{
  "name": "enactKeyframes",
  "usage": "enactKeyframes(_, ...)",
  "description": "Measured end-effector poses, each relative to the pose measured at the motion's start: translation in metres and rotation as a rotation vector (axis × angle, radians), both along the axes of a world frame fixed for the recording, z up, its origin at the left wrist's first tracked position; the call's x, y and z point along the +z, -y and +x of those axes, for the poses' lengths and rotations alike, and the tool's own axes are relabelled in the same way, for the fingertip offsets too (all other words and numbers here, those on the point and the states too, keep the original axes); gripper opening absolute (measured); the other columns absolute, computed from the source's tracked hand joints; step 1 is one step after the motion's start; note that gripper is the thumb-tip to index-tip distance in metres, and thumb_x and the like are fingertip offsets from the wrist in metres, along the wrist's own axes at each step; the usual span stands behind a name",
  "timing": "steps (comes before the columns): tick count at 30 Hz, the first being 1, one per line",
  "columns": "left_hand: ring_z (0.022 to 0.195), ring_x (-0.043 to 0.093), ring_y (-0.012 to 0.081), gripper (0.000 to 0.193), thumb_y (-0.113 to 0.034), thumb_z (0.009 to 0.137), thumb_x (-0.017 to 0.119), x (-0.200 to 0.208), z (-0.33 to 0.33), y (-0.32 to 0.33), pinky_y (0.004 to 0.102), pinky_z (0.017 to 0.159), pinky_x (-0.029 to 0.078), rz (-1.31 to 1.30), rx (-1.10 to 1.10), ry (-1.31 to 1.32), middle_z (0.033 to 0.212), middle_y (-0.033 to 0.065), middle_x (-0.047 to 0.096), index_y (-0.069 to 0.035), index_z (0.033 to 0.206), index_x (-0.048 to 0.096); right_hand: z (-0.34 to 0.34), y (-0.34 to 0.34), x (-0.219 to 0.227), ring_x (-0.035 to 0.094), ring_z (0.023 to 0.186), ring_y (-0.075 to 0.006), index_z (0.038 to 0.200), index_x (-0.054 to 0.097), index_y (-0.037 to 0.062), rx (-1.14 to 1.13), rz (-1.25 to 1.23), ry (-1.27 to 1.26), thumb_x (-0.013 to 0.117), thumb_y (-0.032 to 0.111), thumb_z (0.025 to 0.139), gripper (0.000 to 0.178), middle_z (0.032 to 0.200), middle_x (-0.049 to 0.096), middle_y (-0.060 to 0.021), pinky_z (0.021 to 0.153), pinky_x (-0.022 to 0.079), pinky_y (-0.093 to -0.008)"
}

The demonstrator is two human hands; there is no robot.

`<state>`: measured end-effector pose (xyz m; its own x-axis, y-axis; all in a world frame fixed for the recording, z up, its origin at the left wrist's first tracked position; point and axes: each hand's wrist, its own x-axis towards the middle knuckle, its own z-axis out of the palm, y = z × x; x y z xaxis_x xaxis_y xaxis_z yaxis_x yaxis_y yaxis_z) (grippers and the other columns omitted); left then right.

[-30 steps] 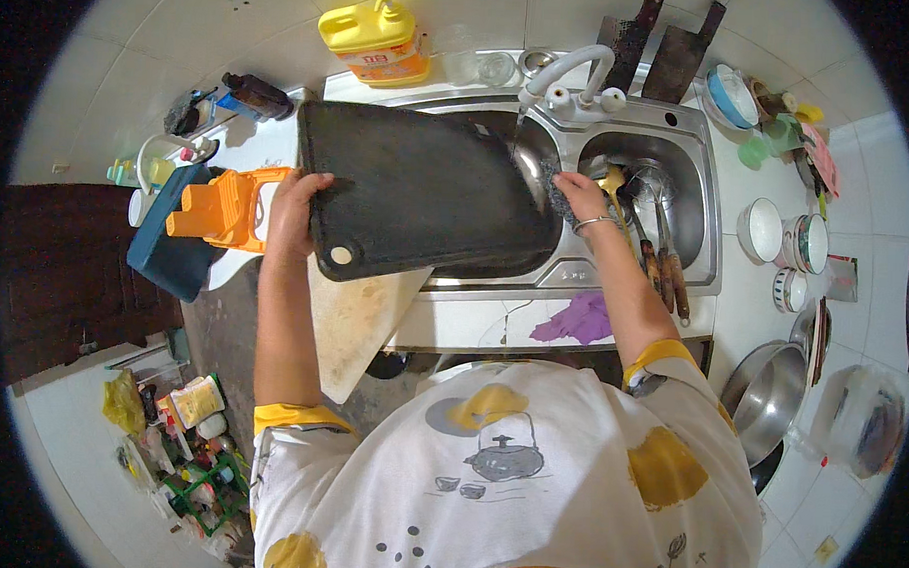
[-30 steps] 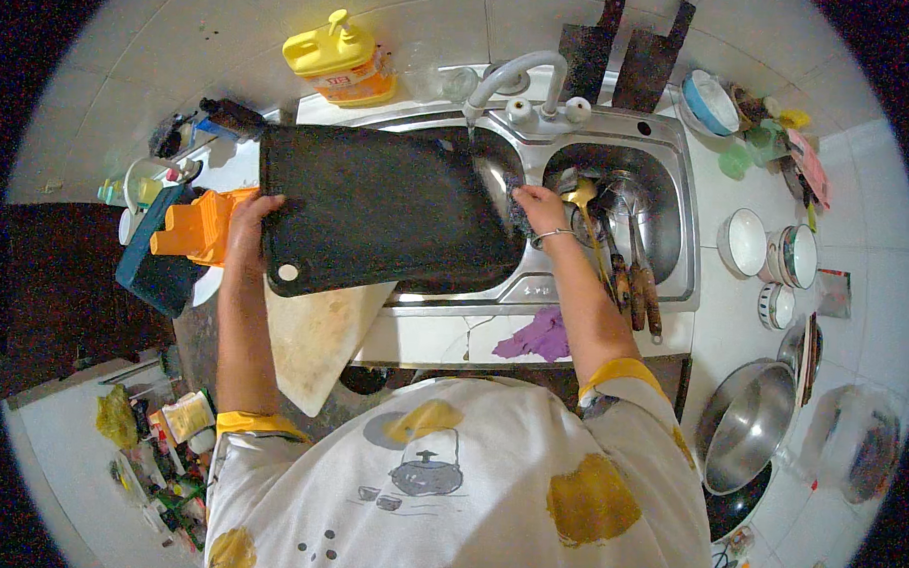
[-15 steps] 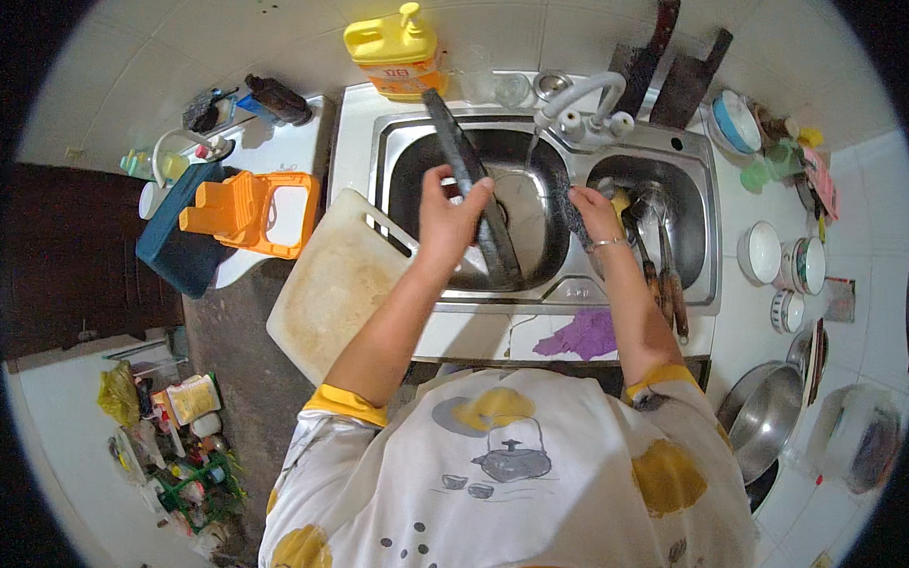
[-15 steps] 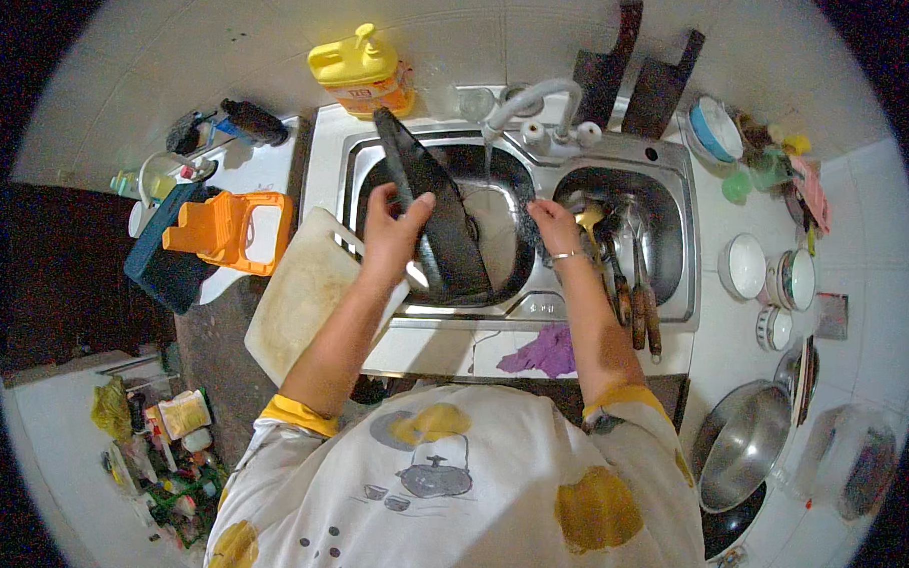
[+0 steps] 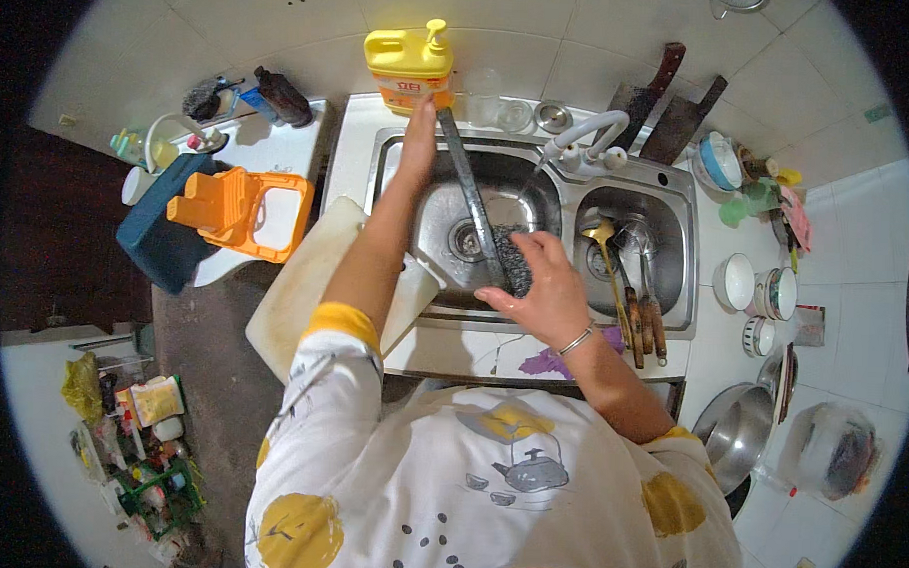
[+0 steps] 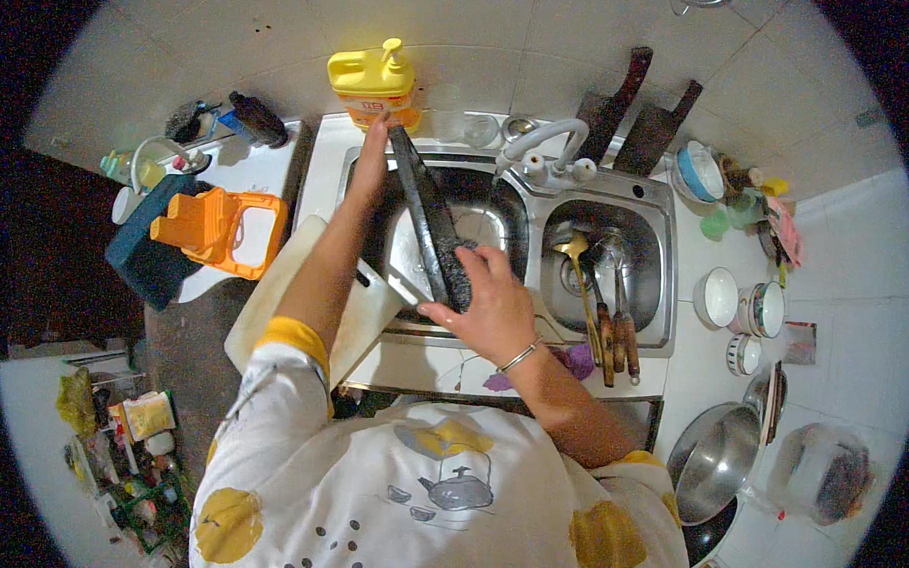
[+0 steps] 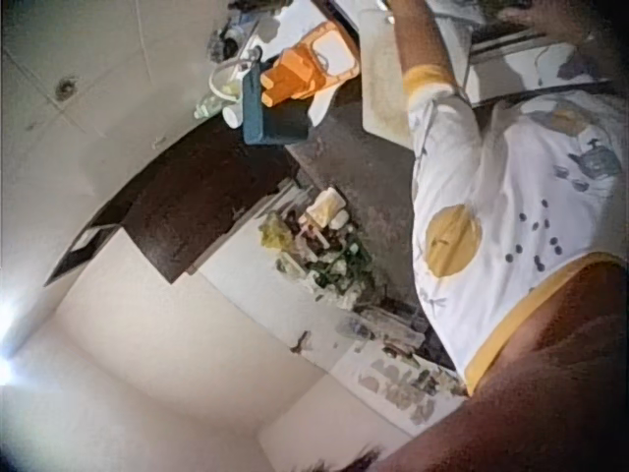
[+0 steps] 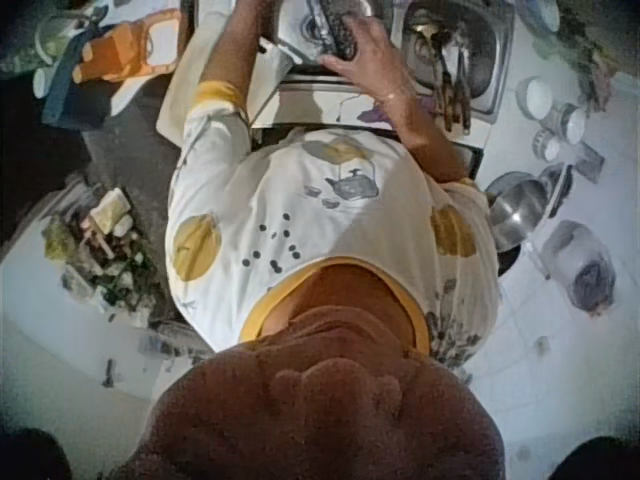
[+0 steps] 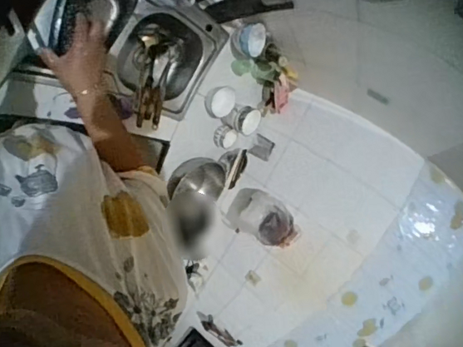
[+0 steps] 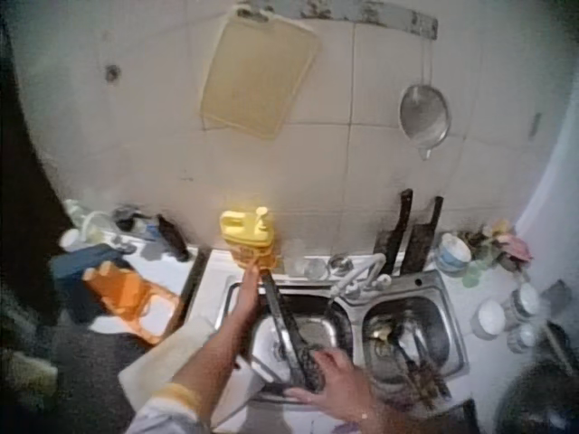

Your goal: The person washes a black rectangular grill pan and a white cutting board in a kitchen sink. They use a metal scrubber to clean the surfaces under running water, rinsing the items thoroughly before placing them aside.

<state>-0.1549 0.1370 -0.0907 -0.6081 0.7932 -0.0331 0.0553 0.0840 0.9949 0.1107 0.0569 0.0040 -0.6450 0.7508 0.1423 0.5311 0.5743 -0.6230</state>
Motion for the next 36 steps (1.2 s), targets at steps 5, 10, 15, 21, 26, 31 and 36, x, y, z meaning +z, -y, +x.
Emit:
enactKeyframes(5, 0.075, 0.054, 0.0188, 0.036, -0.038, 0.089, 0.051, 0.001, -0.02, -0.012, 0.0303, 0.072, 0.041, 0.06, -0.192, 0.451, 0.083, 0.0077, 0.061, -0.005, 0.097, 0.062, 0.009, -0.02, 0.001, 0.057, 0.098, -0.0338, 0.107, 0.06, 0.0011, 0.013, -0.036, 0.007, 0.074, 0.032, 0.068, 0.052, 0.109, 0.055, -0.0175, 0.084, 0.047, -0.0389)
enactKeyframes(10, 0.064, 0.039, 0.0102, 0.039, -0.035, 0.091, 0.051, -0.002, -0.026, 0.021, 0.0268, 0.06, 0.035, 0.159, 0.208, -0.053, 0.066, -0.002, 0.047, -0.003, 0.069, 0.055, 0.021, -0.069, 0.001, 0.056, 0.1, -0.0337, 0.107, 0.062, 0.0037, -0.076, 0.147, -0.065, 0.073, 0.024, 0.07, 0.043, 0.113, 0.055, -0.0178, 0.086, 0.046, -0.0385)
enactKeyframes(15, 0.065, 0.039, 0.0115, 0.043, -0.033, 0.093, 0.046, 0.007, -0.016, 0.055, 0.0283, 0.06, 0.036, 0.084, 0.354, -0.087, 0.065, 0.0005, 0.047, 0.002, 0.068, 0.054, 0.015, -0.095, -0.02, 0.055, 0.101, -0.0345, 0.11, 0.06, 0.0038, -0.296, 0.37, -0.169, 0.068, 0.015, 0.075, 0.037, 0.115, 0.054, -0.0178, 0.085, 0.046, -0.0389)
enactKeyframes(21, 0.07, 0.04, 0.0164, 0.045, -0.035, 0.097, 0.036, 0.01, -0.012, 0.075, 0.0317, 0.069, 0.036, 0.116, 0.36, -0.081, 0.073, 0.0048, 0.048, 0.0, 0.072, 0.051, -0.007, -0.065, -0.019, 0.056, 0.094, -0.033, 0.106, 0.061, 0.0053, -0.211, 0.478, -0.149, 0.061, 0.008, 0.076, 0.029, 0.115, 0.054, -0.0146, 0.081, 0.046, -0.0407)
enactKeyframes(26, 0.086, 0.051, 0.022, 0.045, -0.031, 0.096, 0.036, -0.023, -0.024, 0.065, 0.0318, 0.084, 0.038, 0.165, 0.335, 0.045, 0.094, 0.015, 0.059, 0.009, 0.099, 0.057, -0.098, -0.041, -0.024, 0.06, 0.082, -0.0349, 0.1, 0.061, 0.0051, -0.125, 0.394, -0.084, 0.054, 0.014, 0.08, 0.022, 0.109, 0.057, -0.0188, 0.072, 0.05, -0.0443)
enactKeyframes(31, 0.082, 0.052, 0.0209, 0.042, -0.03, 0.096, 0.037, -0.005, -0.02, 0.067, 0.0314, 0.081, 0.04, 0.163, 0.348, 0.235, 0.094, 0.0141, 0.06, 0.006, 0.097, 0.059, -0.117, -0.056, -0.016, 0.06, 0.088, -0.034, 0.097, 0.063, 0.0062, -0.006, 0.324, 0.012, 0.057, 0.012, 0.072, 0.027, 0.114, 0.056, -0.0166, 0.076, 0.05, -0.0434)
enactKeyframes(36, 0.075, 0.05, 0.0193, 0.044, -0.034, 0.096, 0.037, -0.032, -0.027, 0.066, 0.0325, 0.075, 0.041, 0.166, 0.423, 0.061, 0.083, 0.0111, 0.058, 0.005, 0.088, 0.058, 0.02, -0.077, -0.042, 0.058, 0.095, -0.0361, 0.098, 0.064, 0.007, -0.16, 0.15, 0.138, 0.056, 0.007, 0.073, 0.026, 0.107, 0.058, -0.0177, 0.084, 0.047, -0.0402)
